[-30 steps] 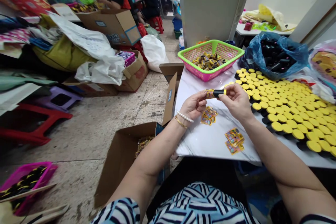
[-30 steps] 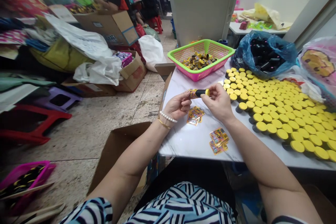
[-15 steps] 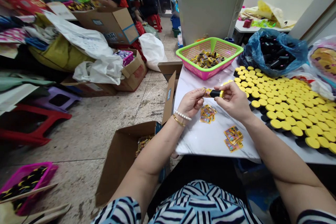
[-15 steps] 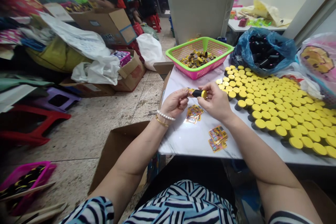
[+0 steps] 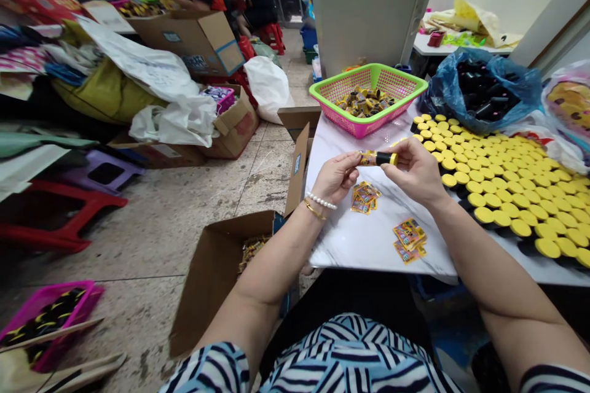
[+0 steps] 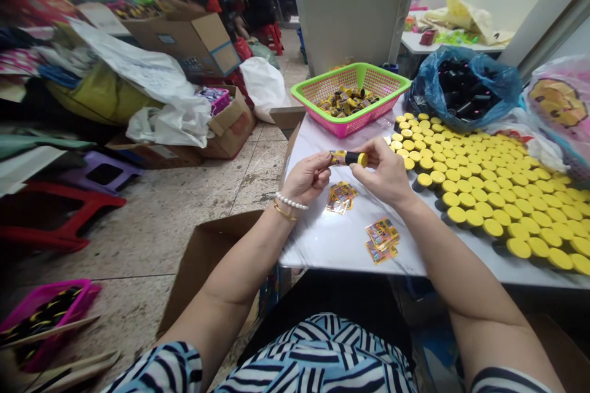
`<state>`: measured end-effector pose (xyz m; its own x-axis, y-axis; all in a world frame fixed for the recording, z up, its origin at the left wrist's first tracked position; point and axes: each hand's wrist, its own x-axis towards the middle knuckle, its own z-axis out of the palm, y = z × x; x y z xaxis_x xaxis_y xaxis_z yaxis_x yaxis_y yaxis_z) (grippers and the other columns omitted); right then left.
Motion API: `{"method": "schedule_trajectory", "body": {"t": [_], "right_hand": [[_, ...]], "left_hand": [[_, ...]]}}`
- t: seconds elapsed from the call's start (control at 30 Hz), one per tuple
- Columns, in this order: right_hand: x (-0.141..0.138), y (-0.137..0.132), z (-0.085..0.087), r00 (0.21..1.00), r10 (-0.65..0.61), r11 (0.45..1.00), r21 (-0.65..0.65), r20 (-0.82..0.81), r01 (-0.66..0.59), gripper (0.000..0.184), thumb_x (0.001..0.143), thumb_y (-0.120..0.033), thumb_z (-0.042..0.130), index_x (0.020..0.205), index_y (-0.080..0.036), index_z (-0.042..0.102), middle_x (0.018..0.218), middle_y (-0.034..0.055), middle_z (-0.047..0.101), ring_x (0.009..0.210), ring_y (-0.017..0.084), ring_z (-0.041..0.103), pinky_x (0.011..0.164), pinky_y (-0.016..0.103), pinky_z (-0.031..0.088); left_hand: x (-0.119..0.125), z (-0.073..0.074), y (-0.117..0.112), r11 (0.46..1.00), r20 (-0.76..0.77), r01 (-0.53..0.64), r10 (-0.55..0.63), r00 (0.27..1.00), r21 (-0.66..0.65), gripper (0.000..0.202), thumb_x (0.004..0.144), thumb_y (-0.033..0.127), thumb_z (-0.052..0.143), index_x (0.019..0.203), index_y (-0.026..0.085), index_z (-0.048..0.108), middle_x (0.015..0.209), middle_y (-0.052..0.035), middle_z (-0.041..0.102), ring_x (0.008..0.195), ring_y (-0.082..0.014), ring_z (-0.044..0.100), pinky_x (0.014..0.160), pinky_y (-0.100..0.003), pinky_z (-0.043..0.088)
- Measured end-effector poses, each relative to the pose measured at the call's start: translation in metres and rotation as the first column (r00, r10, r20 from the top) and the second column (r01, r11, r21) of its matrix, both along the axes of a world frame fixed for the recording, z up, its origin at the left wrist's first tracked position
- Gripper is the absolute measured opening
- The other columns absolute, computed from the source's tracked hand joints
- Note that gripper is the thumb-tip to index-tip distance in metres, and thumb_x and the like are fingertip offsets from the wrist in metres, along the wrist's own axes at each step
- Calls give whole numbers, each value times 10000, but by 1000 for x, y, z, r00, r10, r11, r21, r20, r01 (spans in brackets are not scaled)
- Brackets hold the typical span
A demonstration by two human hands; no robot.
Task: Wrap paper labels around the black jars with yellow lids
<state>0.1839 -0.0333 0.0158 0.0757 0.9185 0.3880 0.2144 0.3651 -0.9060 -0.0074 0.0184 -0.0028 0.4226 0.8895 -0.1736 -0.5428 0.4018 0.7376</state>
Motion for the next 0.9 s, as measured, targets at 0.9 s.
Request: {"method": "schedule_trajectory", "body": {"t": [0.9], "right_hand": [[1,6,4,977,71,974,-199,-200,-111,326,674,-270,893,887,-215,653,817,-7,772,708,152,733,734,308,645]], "left_hand": [[1,3,3,985,99,104,-91,991,-136,113,954,92,619,842,95,636,667,19,610,378,15,398,313,-89,185]]}}
